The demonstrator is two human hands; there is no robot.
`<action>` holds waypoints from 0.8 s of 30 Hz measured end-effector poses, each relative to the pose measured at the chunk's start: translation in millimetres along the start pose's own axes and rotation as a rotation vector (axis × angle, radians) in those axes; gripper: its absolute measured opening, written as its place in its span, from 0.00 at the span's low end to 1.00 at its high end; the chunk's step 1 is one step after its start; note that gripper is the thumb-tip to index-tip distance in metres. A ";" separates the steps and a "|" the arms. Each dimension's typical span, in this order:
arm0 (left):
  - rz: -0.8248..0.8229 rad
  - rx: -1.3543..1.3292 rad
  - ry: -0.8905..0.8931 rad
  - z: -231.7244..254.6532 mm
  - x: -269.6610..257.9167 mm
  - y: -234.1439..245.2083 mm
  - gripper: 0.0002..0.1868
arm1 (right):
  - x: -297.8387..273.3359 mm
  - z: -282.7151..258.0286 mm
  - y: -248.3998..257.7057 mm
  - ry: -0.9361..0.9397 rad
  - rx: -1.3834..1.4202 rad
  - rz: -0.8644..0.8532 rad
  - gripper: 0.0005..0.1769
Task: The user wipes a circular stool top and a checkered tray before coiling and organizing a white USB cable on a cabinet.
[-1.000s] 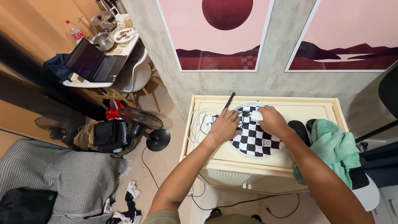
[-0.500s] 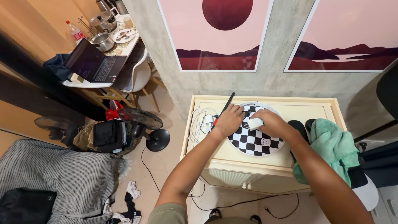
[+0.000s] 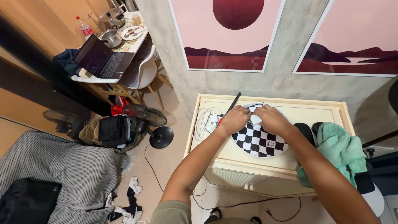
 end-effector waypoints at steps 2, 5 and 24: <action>0.125 -0.104 0.013 -1.8 -4.0 5.8 0.12 | -1.2 -8.4 8.8 -0.210 0.088 -0.028 0.31; 0.241 -0.220 0.050 -5.7 -13.2 25.6 0.15 | 3.4 2.1 -0.8 -0.069 0.006 0.015 0.27; 0.111 -0.339 0.211 3.7 -9.8 28.7 0.08 | -4.2 28.4 -0.3 -0.216 0.454 0.139 0.48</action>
Point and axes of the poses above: each hand's wrist, its own x-axis towards the middle knuckle, its own y-axis out of the back of the hand, z = x × y, the point moved 2 cm from there along x, towards the middle knuckle, and after that the axes turned 5 degrees about x, right-handed, at the moved point
